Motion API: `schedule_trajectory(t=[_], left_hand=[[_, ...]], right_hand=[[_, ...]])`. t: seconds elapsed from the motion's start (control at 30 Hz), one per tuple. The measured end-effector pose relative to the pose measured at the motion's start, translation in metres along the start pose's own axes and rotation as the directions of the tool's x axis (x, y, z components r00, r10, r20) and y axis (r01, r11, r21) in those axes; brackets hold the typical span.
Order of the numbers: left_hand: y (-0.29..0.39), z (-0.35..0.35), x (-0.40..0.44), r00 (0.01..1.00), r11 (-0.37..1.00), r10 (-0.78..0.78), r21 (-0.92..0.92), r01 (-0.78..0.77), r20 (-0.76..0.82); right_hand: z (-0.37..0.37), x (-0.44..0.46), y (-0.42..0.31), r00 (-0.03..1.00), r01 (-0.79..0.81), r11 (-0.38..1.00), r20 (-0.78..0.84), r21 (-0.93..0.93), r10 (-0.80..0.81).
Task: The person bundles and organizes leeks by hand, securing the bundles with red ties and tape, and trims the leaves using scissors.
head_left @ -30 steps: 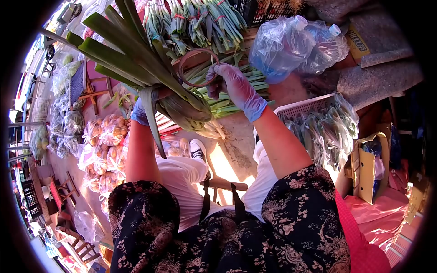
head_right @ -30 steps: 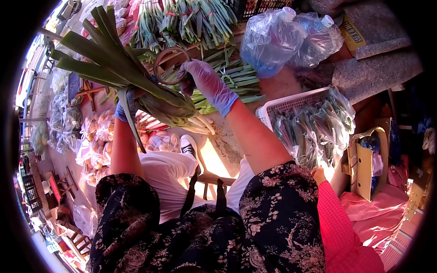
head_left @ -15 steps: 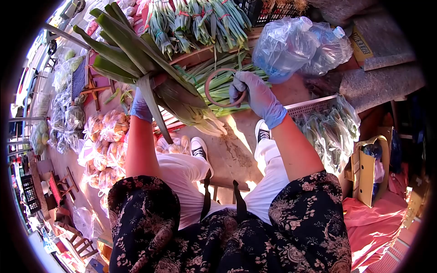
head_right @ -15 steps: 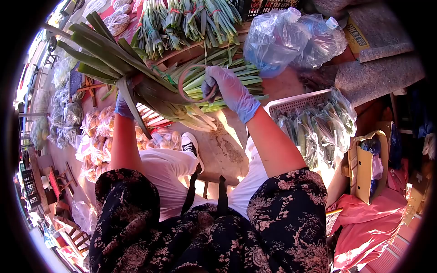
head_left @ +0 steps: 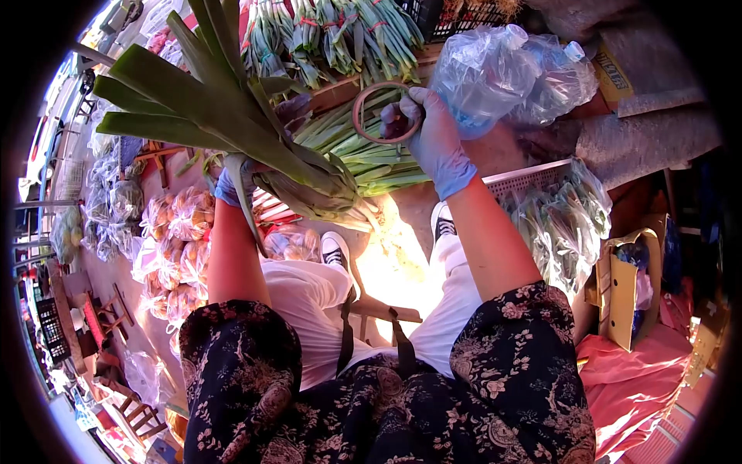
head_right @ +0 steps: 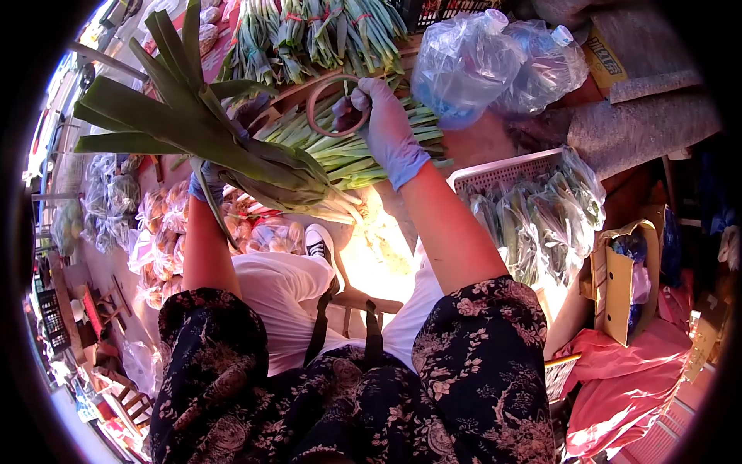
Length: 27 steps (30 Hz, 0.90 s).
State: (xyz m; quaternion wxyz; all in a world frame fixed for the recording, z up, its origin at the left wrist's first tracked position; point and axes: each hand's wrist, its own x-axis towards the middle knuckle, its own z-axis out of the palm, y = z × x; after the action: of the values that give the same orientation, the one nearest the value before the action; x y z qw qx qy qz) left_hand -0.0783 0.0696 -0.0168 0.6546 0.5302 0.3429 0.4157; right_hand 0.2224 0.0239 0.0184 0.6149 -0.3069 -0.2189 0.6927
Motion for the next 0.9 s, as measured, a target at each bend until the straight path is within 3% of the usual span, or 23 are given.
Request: schedule_trajectory(t=[0.07, 0.2, 0.47, 0.6, 0.63, 0.73, 0.77, 0.9], left_hand=[[0.0, 0.003, 0.0, 1.0, 0.998, -0.009, 0.059, 0.008, 0.012], [-0.002, 0.006, 0.001, 0.999, 0.988, -0.034, 0.154, 0.028, 0.039], [-0.001, 0.002, 0.003, 0.995, 0.97, -0.067, 0.24, 0.049, 0.069], [-0.001, 0.002, 0.004, 0.997, 0.973, -0.064, 0.226, 0.052, 0.044], [-0.001, 0.004, 0.002, 0.998, 0.977, -0.059, 0.208, 0.052, 0.029], [0.0, 0.012, 0.006, 0.999, 0.992, -0.04, 0.121, 0.039, 0.009], [0.001, 0.014, 0.008, 0.999, 0.996, -0.032, 0.084, 0.031, 0.013], [0.009, 0.02, 0.016, 0.99, 0.985, -0.114, 0.122, 0.124, -0.088]], right_hand=[[0.0, 0.012, 0.011, 0.996, 0.088, 0.992, -0.021, 0.087, -0.087], [0.021, 0.016, 0.027, 0.996, 0.087, 0.978, -0.015, 0.191, -0.086], [0.031, 0.024, 0.05, 0.989, -0.112, 0.991, 0.106, 0.076, 0.104], [0.031, 0.023, 0.034, 0.972, -0.207, 0.963, 0.151, 0.173, 0.181], [0.038, 0.019, 0.031, 0.98, -0.197, 0.977, 0.046, 0.077, 0.194], [0.039, 0.014, 0.013, 0.968, -0.245, 0.967, 0.039, -0.071, 0.249], [0.035, 0.016, 0.01, 0.966, -0.256, 0.967, 0.048, -0.003, 0.255], [0.045, -0.012, 0.001, 0.934, -0.346, 0.929, 0.048, -0.134, 0.355]])
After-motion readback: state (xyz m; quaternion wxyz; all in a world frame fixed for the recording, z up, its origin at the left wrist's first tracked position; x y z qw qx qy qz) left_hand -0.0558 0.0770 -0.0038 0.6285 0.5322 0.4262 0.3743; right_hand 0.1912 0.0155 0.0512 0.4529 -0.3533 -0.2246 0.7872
